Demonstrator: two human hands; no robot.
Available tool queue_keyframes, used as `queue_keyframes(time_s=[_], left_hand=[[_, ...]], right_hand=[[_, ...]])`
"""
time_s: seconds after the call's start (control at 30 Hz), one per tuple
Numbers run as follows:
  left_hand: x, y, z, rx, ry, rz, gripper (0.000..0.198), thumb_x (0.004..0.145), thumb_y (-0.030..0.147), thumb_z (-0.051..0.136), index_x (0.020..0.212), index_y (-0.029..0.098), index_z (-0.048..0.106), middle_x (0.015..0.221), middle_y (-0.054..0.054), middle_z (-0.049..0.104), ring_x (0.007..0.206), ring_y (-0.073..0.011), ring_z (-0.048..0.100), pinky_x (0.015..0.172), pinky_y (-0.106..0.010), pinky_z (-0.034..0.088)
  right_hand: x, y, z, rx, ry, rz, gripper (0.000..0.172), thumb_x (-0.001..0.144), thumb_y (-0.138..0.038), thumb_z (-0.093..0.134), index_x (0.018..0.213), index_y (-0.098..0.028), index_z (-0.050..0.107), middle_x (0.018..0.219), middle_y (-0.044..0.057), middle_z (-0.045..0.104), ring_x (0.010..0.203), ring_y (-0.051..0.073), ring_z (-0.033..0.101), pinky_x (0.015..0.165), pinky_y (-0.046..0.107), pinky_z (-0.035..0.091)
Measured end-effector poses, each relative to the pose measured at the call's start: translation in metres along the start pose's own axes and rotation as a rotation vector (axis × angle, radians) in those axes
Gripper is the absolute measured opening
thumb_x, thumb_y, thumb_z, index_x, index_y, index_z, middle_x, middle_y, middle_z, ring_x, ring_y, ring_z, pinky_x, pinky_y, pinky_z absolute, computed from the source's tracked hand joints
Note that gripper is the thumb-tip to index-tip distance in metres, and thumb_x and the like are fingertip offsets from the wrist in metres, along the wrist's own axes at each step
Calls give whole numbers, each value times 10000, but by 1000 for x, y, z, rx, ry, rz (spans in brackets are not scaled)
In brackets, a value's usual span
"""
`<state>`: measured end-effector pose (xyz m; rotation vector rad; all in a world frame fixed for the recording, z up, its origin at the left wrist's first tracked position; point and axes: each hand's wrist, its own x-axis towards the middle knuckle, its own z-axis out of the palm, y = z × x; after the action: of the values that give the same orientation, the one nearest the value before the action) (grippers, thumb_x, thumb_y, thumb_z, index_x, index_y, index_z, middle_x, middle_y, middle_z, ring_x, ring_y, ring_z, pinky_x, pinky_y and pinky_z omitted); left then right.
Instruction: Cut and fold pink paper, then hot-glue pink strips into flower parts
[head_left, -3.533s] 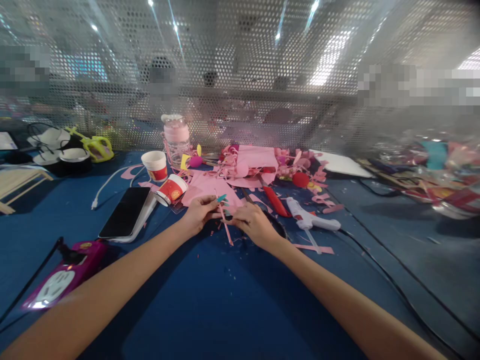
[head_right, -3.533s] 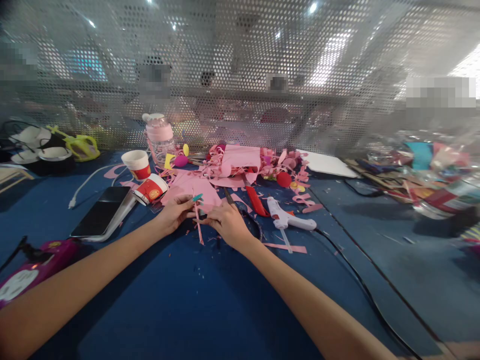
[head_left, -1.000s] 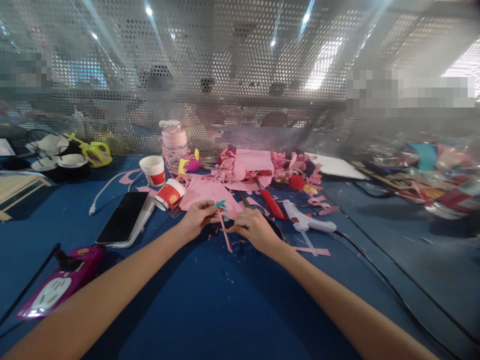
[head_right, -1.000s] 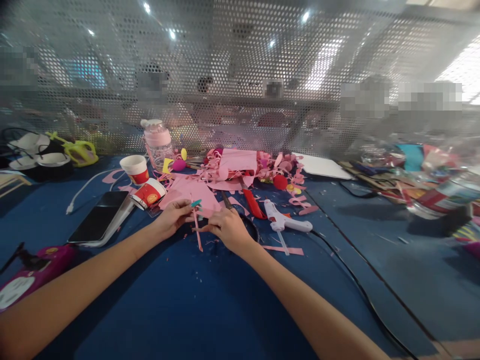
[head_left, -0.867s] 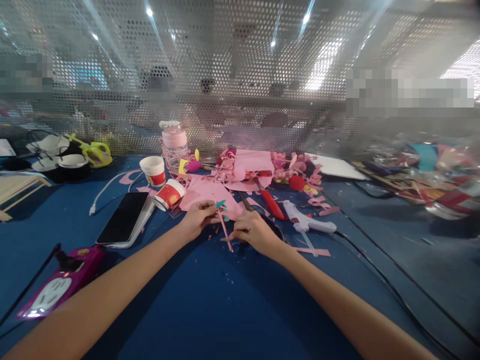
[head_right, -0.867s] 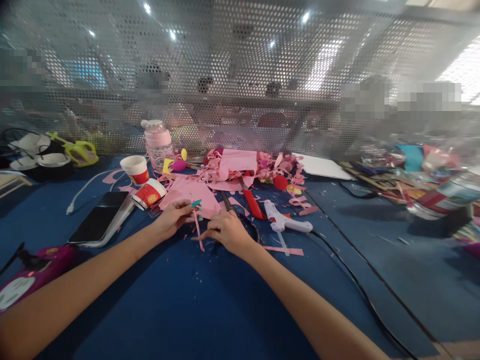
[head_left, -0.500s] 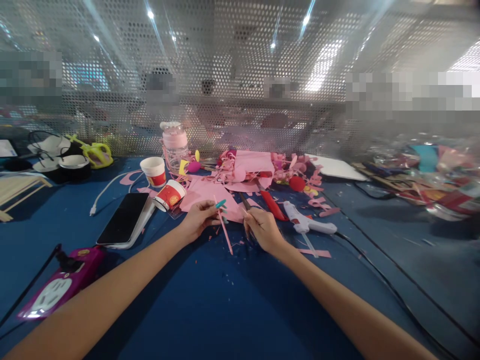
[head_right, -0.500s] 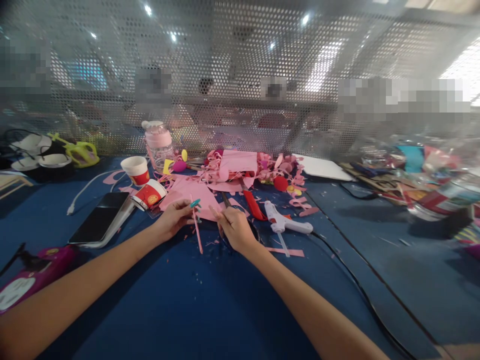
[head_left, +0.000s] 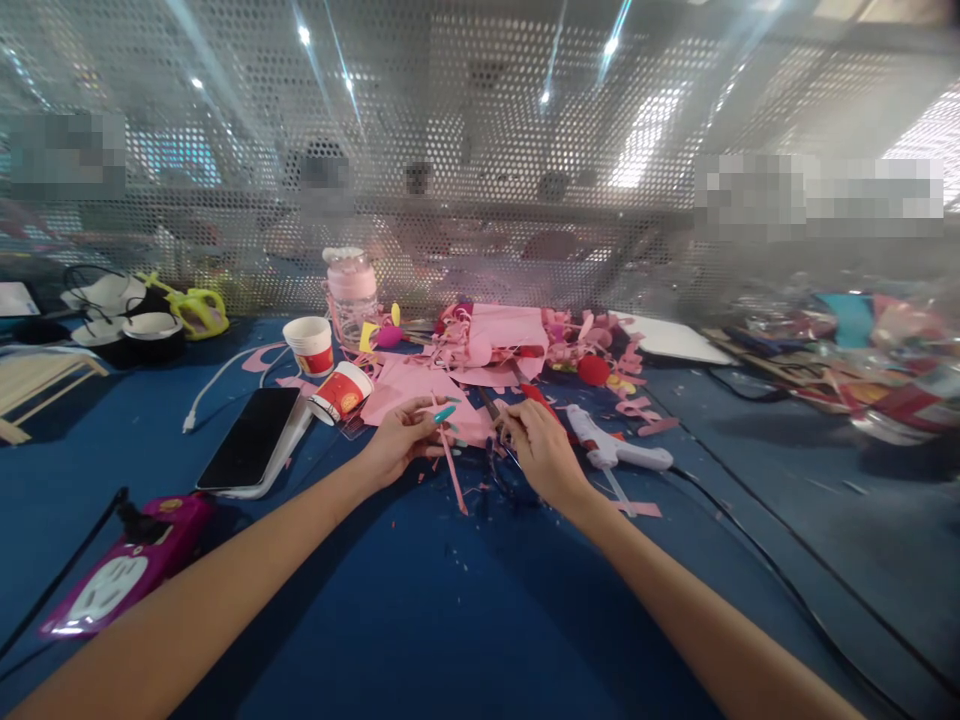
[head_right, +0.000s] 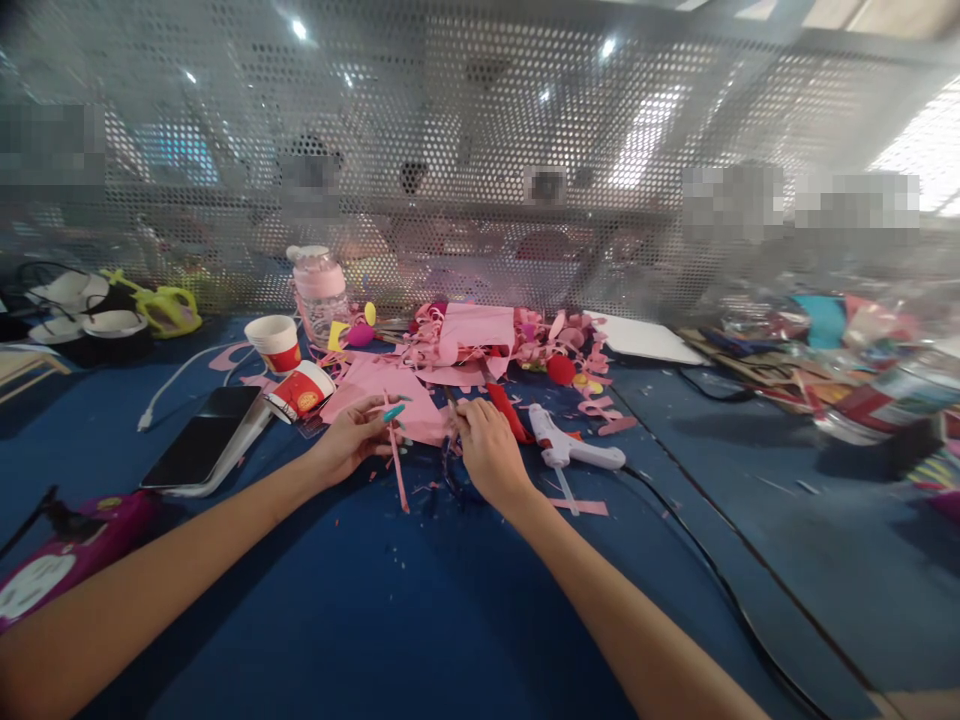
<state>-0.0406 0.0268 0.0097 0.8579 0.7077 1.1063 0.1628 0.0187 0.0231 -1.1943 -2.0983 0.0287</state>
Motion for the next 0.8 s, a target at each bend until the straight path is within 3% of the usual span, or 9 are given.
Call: queue_keyframes(time_s=[0.17, 0.3, 0.6, 0.8], left_hand=[[1, -2, -2, -35, 30, 31, 344, 579, 209, 761, 825, 149, 529, 725, -8, 656, 567, -168, 660, 449, -224, 540], [1, -3, -3, -42, 22, 40, 308, 594, 192, 752, 768, 149, 502, 719, -17, 669, 623, -183, 671, 501, -234, 549], [1, -1, -3, -67, 57, 12, 324, 610, 168, 737, 873, 166, 548, 743, -14, 657, 591, -164, 663, 465, -218, 540], [3, -3, -5, -103, 7, 18, 352, 554, 170, 769, 807, 176, 524, 645, 34, 621, 524, -149, 645, 408, -200, 524]], right_hand=[[-2, -2, 3, 6, -24, 3, 157, 880, -209, 348, 769, -191, 457, 736, 55, 503, 707, 184, 472, 675, 316, 379], [-3, -7, 3, 52, -33, 16, 130, 872, -222, 385, 778, -187, 467, 741, 54, 518, 714, 182, 486, 672, 314, 387], [-3, -15, 3, 140, -20, 33, 174, 877, -265, 387, 747, -194, 478, 695, 36, 531, 701, 171, 516, 651, 295, 392], [-4, -13, 5, 149, -34, 49, 137, 862, -235, 403, 772, -181, 492, 719, 43, 541, 692, 170, 524, 631, 287, 396]])
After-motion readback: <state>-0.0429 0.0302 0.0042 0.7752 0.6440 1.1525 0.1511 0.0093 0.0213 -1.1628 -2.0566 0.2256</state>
